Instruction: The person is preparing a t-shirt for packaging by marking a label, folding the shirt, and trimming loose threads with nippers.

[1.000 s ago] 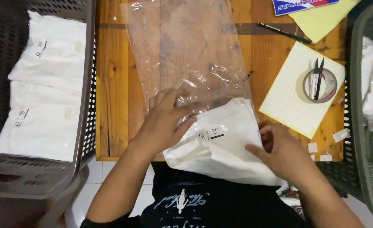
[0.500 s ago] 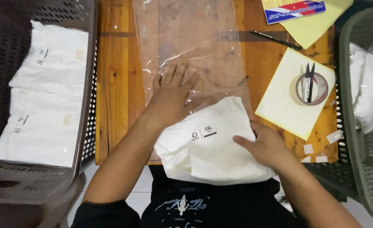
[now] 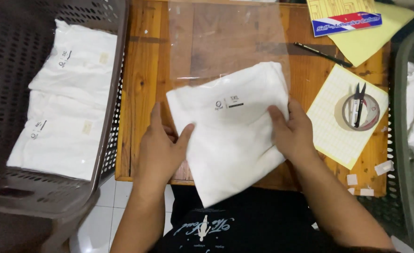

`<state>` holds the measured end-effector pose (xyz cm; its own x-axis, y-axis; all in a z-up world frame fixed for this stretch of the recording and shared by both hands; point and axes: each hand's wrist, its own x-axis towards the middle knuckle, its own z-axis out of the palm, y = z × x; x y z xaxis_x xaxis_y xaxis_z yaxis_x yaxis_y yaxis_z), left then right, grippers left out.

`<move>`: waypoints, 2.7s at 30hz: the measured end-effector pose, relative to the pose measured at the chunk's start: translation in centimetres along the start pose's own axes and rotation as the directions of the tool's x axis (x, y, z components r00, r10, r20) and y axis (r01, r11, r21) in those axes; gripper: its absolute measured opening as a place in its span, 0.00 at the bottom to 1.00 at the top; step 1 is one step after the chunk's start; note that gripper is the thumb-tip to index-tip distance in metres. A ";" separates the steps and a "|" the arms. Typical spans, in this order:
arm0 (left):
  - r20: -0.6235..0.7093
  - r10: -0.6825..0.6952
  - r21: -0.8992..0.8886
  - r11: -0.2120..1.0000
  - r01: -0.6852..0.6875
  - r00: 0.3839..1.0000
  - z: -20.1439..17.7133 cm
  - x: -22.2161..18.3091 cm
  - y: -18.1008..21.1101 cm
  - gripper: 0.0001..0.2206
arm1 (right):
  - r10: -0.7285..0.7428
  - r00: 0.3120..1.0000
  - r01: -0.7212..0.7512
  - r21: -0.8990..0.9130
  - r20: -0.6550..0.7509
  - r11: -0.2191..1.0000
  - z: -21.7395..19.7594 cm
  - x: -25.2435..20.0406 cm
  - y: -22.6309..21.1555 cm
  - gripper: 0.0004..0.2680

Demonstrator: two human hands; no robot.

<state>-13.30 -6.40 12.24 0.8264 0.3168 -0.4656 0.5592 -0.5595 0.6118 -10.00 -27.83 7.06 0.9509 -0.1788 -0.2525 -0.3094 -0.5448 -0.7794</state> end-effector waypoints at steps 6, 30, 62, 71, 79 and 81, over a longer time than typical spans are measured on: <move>-0.034 0.199 -0.093 0.975 -0.201 0.979 2.2 2.6 -1.8 0.26 | 0.067 0.994 -0.064 -0.043 0.088 0.997 -0.6 1.0 1.7 0.11; 0.322 0.585 0.475 0.580 -0.662 0.744 7.3 1.1 -2.4 0.26 | -0.436 0.890 0.452 0.128 -0.137 0.883 -3.2 10.5 -0.3 0.06; 0.506 0.458 0.718 0.246 -0.651 0.731 13.7 1.4 1.5 0.33 | 0.637 0.378 -0.437 0.478 -0.672 0.762 -19.8 -8.3 18.0 0.08; 0.543 0.453 0.702 0.217 -0.678 0.707 13.1 1.7 1.3 0.32 | 0.703 0.548 -0.788 0.002 -0.453 0.616 -20.2 -7.8 19.0 0.17; 0.476 0.741 0.274 0.387 -0.881 0.473 9.6 2.7 1.6 0.23 | -0.007 0.667 -0.540 -0.489 -0.745 0.684 -17.4 -8.0 20.4 0.12; 0.183 0.873 0.250 0.404 -0.880 0.453 7.7 3.2 0.7 0.17 | -0.297 0.682 -0.132 -0.512 -0.669 0.849 -14.9 -7.2 15.2 0.07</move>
<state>-10.81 -11.66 6.24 0.8499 -0.4849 0.2062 -0.5179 -0.6965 0.4967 -21.55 -47.07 5.61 0.7388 -0.5082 0.4427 -0.3894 -0.8580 -0.3351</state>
